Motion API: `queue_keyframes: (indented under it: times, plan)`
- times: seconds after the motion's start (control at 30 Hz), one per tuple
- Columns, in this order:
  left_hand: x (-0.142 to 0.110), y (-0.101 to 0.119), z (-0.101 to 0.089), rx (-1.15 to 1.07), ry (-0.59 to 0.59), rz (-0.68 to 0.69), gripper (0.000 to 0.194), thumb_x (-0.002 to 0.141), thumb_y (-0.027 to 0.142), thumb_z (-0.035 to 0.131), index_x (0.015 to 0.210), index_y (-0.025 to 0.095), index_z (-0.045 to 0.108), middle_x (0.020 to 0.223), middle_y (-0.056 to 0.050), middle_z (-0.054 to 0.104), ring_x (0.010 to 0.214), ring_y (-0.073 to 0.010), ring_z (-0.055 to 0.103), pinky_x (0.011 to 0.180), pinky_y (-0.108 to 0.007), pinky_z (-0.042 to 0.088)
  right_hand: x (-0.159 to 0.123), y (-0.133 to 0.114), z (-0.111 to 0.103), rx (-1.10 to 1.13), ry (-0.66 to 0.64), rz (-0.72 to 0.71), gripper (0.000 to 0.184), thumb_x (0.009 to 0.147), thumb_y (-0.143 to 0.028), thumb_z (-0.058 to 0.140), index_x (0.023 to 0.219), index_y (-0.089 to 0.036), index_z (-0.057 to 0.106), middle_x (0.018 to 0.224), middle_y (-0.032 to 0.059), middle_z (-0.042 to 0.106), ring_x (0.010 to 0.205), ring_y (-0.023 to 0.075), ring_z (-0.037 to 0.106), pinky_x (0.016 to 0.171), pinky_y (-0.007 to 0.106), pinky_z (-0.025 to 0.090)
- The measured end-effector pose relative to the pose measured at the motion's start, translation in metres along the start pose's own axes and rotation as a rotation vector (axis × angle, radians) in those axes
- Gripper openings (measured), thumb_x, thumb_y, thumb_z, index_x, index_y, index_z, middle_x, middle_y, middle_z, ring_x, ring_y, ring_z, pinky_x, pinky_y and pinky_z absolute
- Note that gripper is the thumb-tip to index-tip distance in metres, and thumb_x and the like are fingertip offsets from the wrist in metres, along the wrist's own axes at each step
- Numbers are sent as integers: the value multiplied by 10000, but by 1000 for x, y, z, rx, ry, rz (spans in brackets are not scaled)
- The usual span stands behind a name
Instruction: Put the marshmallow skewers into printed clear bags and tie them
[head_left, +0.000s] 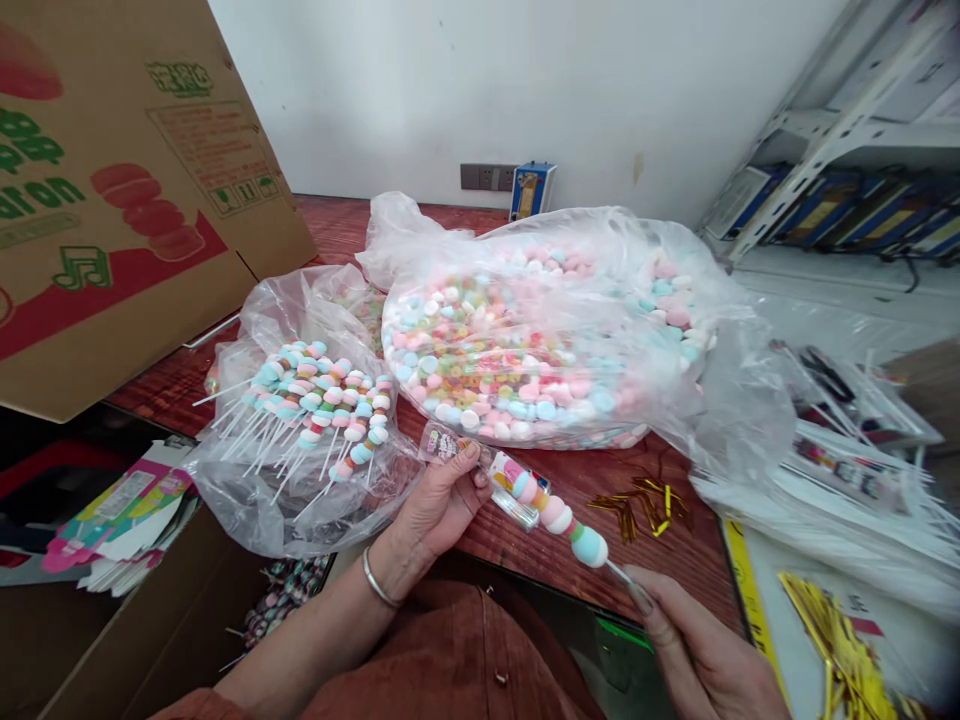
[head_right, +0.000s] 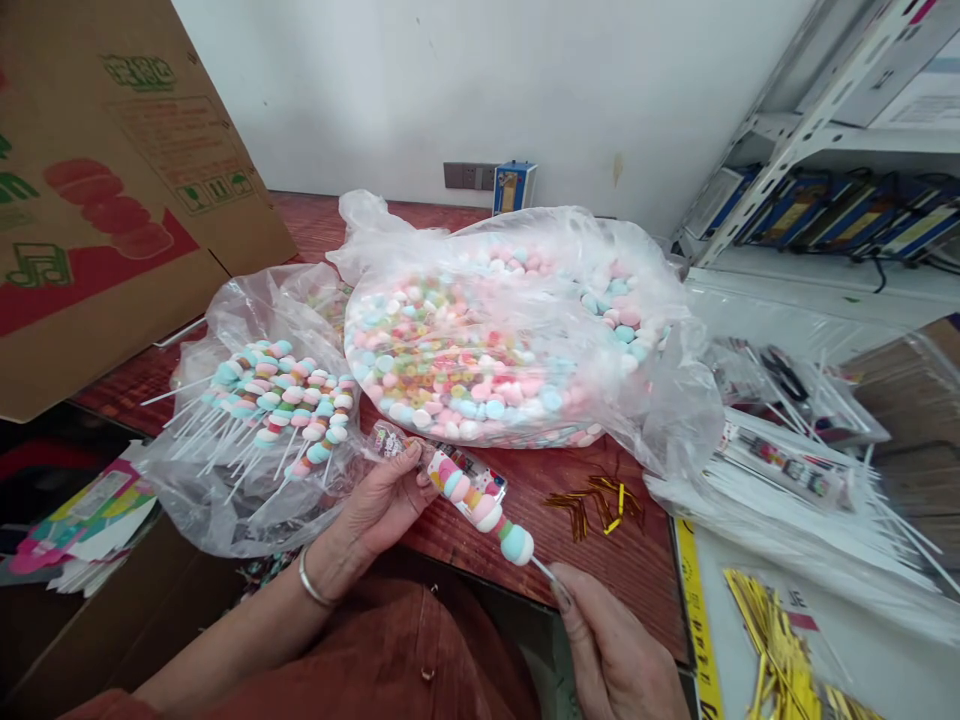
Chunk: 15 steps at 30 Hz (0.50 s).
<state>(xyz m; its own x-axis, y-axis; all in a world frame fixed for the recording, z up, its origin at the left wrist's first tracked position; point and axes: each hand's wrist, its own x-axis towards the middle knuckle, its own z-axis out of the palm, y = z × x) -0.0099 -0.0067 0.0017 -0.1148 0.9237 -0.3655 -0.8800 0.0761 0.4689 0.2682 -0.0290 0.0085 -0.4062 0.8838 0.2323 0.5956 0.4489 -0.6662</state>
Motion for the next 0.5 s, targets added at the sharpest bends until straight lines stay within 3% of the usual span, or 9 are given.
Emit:
queue_keyframes:
  times: [0.1, 0.23, 0.3, 0.37, 0.5]
  plan:
    - [-1, -1, 2, 92, 16, 75, 227, 677, 182, 853, 804, 122, 674, 750, 2, 663, 586, -64, 540, 562, -182, 467, -2, 3, -2, -63, 72, -82, 225, 935, -323, 568, 1104, -292, 712, 991, -6, 790, 832, 185, 759, 741, 208, 587]
    - [-3, -2, 12, 99, 9, 146, 207, 677, 142, 840, 802, 137, 675, 819, -17, 706, 777, -139, 655, 745, -259, 538, -1, -12, 3, 65, -19, 85, 231, 945, -345, 557, 1106, -282, 710, 1003, 11, 775, 859, 189, 744, 748, 217, 571]
    - [-3, -2, 20, 35, -11, 126, 176, 705, 134, 810, 823, 137, 680, 878, -39, 728, 869, -178, 681, 828, -307, 547, -1, -24, 13, 231, -75, 228, 237, 946, -389, 559, 1075, -262, 712, 896, 20, 748, 815, 186, 722, 721, 221, 555]
    - [-1, 0, 27, -40, -18, 76, 145, 749, 124, 765, 871, 129, 686, 899, -49, 733, 889, -190, 692, 858, -334, 554, -1, -35, 27, 478, -96, 384, 267, 943, -444, 563, 1054, -242, 698, 689, -5, 645, 641, 154, 645, 586, 211, 507]
    - [1, 6, 40, -153, -54, 15, 131, 819, 116, 701, 945, 138, 676, 791, -6, 673, 748, -127, 662, 833, -318, 573, 0, -52, 59, 1121, -122, 599, 347, 935, -532, 553, 1031, -216, 660, 512, -103, 324, 406, 70, 294, 442, 195, 345]
